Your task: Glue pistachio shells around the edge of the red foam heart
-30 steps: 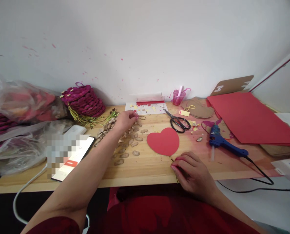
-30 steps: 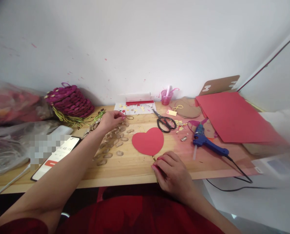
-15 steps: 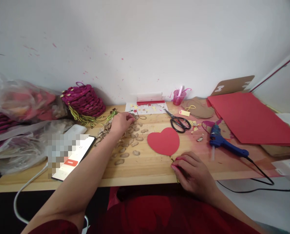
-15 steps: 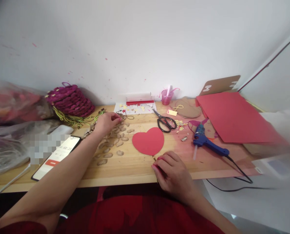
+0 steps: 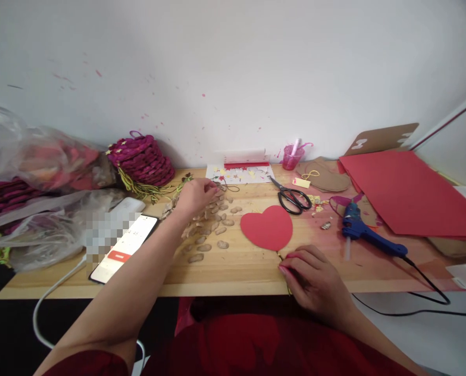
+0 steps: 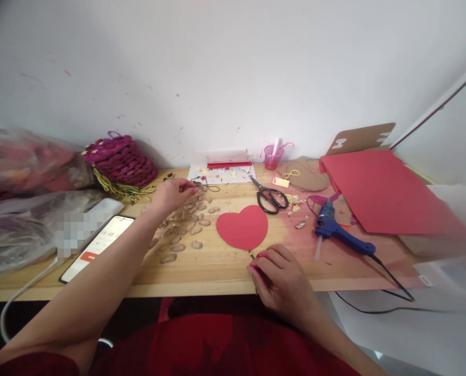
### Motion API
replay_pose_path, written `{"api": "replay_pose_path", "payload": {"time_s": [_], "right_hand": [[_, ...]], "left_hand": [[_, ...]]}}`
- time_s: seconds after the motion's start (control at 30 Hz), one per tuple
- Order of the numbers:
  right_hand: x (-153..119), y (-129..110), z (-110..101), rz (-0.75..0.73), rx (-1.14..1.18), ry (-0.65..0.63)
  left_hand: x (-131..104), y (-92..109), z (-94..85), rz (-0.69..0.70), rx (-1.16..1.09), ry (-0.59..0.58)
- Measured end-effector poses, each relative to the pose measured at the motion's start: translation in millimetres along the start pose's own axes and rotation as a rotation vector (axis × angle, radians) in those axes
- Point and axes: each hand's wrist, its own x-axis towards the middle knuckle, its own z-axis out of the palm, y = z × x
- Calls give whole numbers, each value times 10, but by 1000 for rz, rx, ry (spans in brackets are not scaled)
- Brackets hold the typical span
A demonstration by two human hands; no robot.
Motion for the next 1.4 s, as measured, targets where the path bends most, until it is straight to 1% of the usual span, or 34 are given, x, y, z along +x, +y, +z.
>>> {"api": "replay_pose_path", "payload": {"time_s": [0.1,0.2,0.3,0.37,0.43,0.63,0.73,0.83,0.87,0.97,1.07,1.2,1.3,1.4], "right_hand": [[3,8,-4,-22,-6,5],[4,15,-14,-42,-22,-2],[5,22,-25,-52,-31,-14],[6,26,-30,-64,-32,-21],[9,29,-30,-70,-37,-23],[27,21,-18,-65,-51,-9],[25,22,-13,-59,-61,-20],[24,22,-9,-56,-67,-12],[26,21,-8,-54,-68,-6],[30,10,-13,-50,-66,-6],[30,-3,-28,-46,-64,-13],[29,-12,-41,-41,-61,-7],[29,-13,-38,-37,-51,-11],[25,-9,-30,-30,-41,-17]], "left_hand": [[-72,-149,-252,-41,-29,74],[-234,-385,-483,-70,-85,149],[-434,-595,-584,-100,-65,151],[-542,-687,-570,-113,-16,108],[-612,-749,-509,-88,10,74],[-652,-886,-309,134,29,81],[-613,-879,-267,171,27,122],[-519,-759,-237,189,16,192],[-476,-700,-223,188,27,191],[-340,-518,-162,178,76,102],[-239,-405,-79,167,92,29],[-198,-387,-19,118,82,29],[-234,-399,-63,47,43,45],[-320,-392,-143,-43,-14,32]]}}
